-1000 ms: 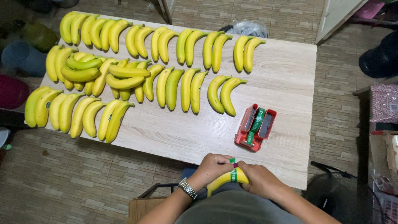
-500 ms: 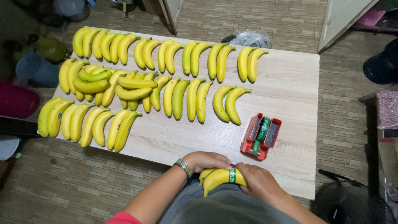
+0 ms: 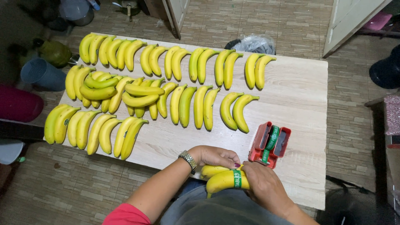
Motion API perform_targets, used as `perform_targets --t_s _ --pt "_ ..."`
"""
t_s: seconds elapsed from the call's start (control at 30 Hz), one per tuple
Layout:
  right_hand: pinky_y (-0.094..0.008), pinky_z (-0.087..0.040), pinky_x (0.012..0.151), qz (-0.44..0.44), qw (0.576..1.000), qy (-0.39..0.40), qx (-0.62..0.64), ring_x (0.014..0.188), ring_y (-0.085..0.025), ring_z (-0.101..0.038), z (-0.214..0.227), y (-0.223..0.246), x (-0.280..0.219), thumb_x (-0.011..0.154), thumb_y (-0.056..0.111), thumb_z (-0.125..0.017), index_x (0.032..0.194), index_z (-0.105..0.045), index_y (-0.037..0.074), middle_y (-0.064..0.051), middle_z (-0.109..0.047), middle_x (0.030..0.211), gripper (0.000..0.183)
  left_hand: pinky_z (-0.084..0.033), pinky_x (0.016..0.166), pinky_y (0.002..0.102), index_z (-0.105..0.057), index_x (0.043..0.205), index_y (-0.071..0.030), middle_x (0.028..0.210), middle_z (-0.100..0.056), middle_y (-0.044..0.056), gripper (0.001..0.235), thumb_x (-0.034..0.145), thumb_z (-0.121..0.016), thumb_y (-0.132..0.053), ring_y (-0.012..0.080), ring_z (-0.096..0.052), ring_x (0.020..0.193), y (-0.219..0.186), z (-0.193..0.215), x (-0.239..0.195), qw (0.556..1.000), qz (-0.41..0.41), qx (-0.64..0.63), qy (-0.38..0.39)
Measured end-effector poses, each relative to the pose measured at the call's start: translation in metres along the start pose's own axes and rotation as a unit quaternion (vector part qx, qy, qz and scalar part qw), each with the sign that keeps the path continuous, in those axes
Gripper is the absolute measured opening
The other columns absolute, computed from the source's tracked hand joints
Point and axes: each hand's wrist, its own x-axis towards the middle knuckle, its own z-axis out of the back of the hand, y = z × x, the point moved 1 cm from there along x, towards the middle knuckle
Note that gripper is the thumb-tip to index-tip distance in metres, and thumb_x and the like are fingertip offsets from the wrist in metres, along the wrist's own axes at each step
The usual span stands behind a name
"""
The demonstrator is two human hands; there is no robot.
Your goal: The person tapes bundles of bananas using a tape dispenser and places them into a cardboard box.
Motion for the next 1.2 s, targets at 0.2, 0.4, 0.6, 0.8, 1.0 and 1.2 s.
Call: perform_targets --t_s 0.2,0.4,0.6,0.8,1.0,1.2 --pt "-0.047 -0.050 0.097 0.044 0.995 -0.072 -0.048 0.118 -0.038 -0.064 0.008 0.005 0.010 0.083 0.005 -0.059 0.137 -0.048 0.005 -0.019 -0.064 0.135 0.056 -0.054 0.097 0.032 -0.059 0.140 -0.007 0.128 -0.067 0.012 0.070 0.104 -0.040 -0.063 0.0184 -0.065 0.111 -0.019 0.001 -0.019 0.986 0.005 -0.168 0.016" --pt "-0.051 -0.052 0.093 0.069 0.994 -0.056 -0.066 0.118 -0.039 -0.063 0.010 0.008 0.021 0.094 0.037 -0.072 0.149 -0.041 0.021 -0.023 -0.061 0.135 0.065 -0.057 0.090 0.032 -0.056 0.142 -0.008 0.123 -0.069 0.015 0.072 0.102 -0.042 -0.065 0.0205 -0.069 0.105 -0.009 0.011 -0.023 0.980 -0.024 -0.196 0.016" --pt "-0.054 -0.052 0.090 0.053 0.997 -0.043 -0.042 0.117 -0.041 -0.063 0.006 0.003 0.018 0.087 0.037 -0.080 0.141 -0.044 0.020 -0.024 -0.060 0.135 0.067 -0.057 0.083 0.028 -0.054 0.145 -0.009 0.118 -0.072 0.014 0.070 0.103 -0.042 -0.064 0.0175 -0.071 0.098 0.001 0.015 -0.020 0.975 -0.058 -0.209 0.044" --pt "-0.052 -0.050 0.088 0.031 0.998 -0.039 -0.032 0.114 -0.042 -0.062 0.006 0.009 0.018 0.095 0.038 -0.070 0.138 -0.047 0.016 -0.024 -0.059 0.135 0.053 -0.041 0.109 0.026 -0.056 0.139 -0.010 0.136 -0.059 0.003 0.050 0.099 -0.057 -0.040 0.0112 -0.052 0.123 -0.010 0.011 -0.018 0.997 -0.070 0.040 0.014" --pt "-0.052 -0.051 0.091 0.016 0.998 -0.057 -0.034 0.116 -0.041 -0.063 0.005 0.010 0.011 0.096 0.039 -0.067 0.144 -0.042 0.019 -0.023 -0.060 0.136 0.058 -0.036 0.112 0.029 -0.047 0.149 -0.019 0.143 -0.057 0.003 0.061 0.096 -0.052 -0.048 0.0149 -0.050 0.129 -0.041 0.005 -0.023 0.981 -0.050 0.188 0.027" --pt "-0.054 -0.052 0.094 -0.012 0.998 -0.062 -0.018 0.117 -0.041 -0.063 0.001 0.011 0.003 0.092 0.037 -0.075 0.136 -0.044 0.010 -0.024 -0.060 0.135 0.060 -0.034 0.117 0.031 -0.055 0.142 -0.022 0.144 -0.060 -0.001 0.051 0.093 -0.063 -0.017 0.0153 -0.052 0.134 -0.054 -0.001 -0.039 0.956 -0.169 0.238 0.005"
